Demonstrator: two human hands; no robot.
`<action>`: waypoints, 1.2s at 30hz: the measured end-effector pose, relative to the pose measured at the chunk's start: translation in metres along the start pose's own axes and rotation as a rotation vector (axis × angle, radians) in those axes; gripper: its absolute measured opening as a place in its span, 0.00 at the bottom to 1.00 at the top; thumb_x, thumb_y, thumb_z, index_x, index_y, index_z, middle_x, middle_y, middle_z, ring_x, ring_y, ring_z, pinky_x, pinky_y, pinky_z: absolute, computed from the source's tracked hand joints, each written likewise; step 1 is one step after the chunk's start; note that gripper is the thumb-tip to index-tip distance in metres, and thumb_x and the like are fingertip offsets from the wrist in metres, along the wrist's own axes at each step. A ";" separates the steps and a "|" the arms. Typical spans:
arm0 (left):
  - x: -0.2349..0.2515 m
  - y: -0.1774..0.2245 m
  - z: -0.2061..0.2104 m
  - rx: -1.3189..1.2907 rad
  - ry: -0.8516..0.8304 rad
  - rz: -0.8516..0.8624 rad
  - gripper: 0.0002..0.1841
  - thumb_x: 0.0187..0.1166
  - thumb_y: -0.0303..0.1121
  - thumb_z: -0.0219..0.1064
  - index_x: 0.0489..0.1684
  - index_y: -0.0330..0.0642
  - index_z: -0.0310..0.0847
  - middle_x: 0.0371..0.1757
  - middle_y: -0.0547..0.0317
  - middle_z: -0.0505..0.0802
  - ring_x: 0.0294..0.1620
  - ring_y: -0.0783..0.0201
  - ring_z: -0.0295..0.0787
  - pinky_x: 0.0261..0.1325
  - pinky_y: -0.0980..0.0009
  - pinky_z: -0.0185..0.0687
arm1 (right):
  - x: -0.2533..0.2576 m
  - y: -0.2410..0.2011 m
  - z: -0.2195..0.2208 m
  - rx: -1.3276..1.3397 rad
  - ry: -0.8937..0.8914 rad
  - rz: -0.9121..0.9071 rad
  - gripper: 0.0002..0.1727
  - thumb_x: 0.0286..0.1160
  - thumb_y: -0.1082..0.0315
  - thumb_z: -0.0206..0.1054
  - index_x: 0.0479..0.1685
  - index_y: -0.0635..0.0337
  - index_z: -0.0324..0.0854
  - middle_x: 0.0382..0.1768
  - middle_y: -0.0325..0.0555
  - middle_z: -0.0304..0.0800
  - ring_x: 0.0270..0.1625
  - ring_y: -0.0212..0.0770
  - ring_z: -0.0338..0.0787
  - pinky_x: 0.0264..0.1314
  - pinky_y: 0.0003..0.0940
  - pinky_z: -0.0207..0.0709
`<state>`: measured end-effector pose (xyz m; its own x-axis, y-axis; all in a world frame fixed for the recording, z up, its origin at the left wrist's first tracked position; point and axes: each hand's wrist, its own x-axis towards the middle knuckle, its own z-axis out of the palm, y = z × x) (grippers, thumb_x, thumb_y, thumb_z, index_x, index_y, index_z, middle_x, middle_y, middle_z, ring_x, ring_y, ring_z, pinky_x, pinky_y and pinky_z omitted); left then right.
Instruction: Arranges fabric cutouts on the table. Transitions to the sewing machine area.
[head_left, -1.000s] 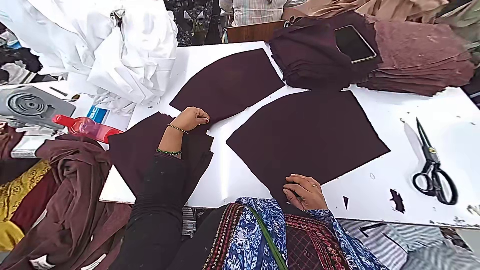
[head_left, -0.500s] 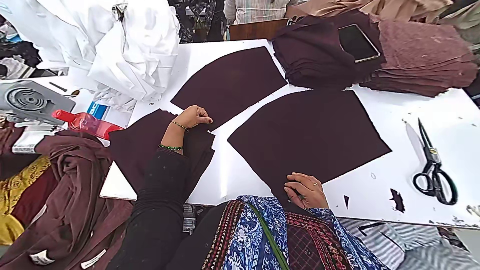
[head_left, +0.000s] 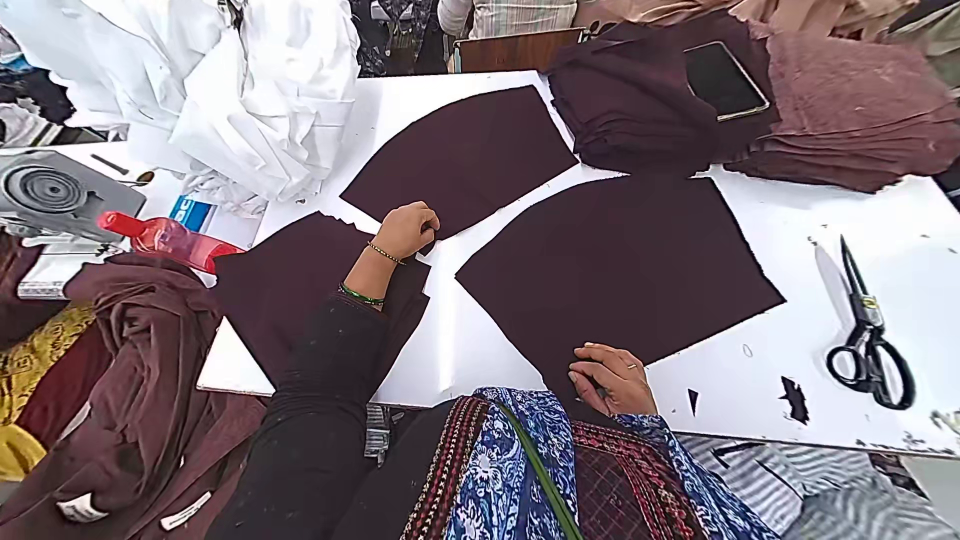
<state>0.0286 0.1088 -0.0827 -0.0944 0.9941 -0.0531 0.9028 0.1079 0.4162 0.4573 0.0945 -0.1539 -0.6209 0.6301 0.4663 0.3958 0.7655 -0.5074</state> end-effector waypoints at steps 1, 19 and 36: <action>-0.001 0.001 0.000 0.014 -0.008 0.011 0.10 0.78 0.22 0.64 0.47 0.30 0.91 0.57 0.35 0.92 0.62 0.36 0.88 0.64 0.36 0.77 | 0.000 0.000 0.000 -0.004 0.001 0.003 0.19 0.75 0.58 0.60 0.28 0.57 0.94 0.47 0.53 0.97 0.58 0.58 0.92 0.66 0.52 0.75; -0.001 0.030 0.000 0.194 -0.083 -0.127 0.12 0.82 0.30 0.63 0.49 0.33 0.93 0.63 0.41 0.92 0.66 0.40 0.88 0.63 0.35 0.79 | 0.001 -0.002 -0.001 -0.004 -0.002 0.009 0.18 0.75 0.58 0.61 0.29 0.57 0.94 0.47 0.53 0.97 0.59 0.57 0.92 0.66 0.52 0.75; 0.000 0.032 0.002 0.173 -0.072 -0.153 0.12 0.82 0.28 0.62 0.45 0.30 0.91 0.60 0.38 0.92 0.62 0.37 0.89 0.60 0.33 0.78 | 0.001 -0.003 -0.002 -0.003 -0.007 0.015 0.18 0.74 0.59 0.61 0.28 0.57 0.94 0.47 0.53 0.97 0.59 0.57 0.92 0.67 0.51 0.75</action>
<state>0.0580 0.1118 -0.0712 -0.2113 0.9624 -0.1707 0.9392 0.2482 0.2373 0.4569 0.0933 -0.1505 -0.6197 0.6404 0.4537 0.4071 0.7565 -0.5119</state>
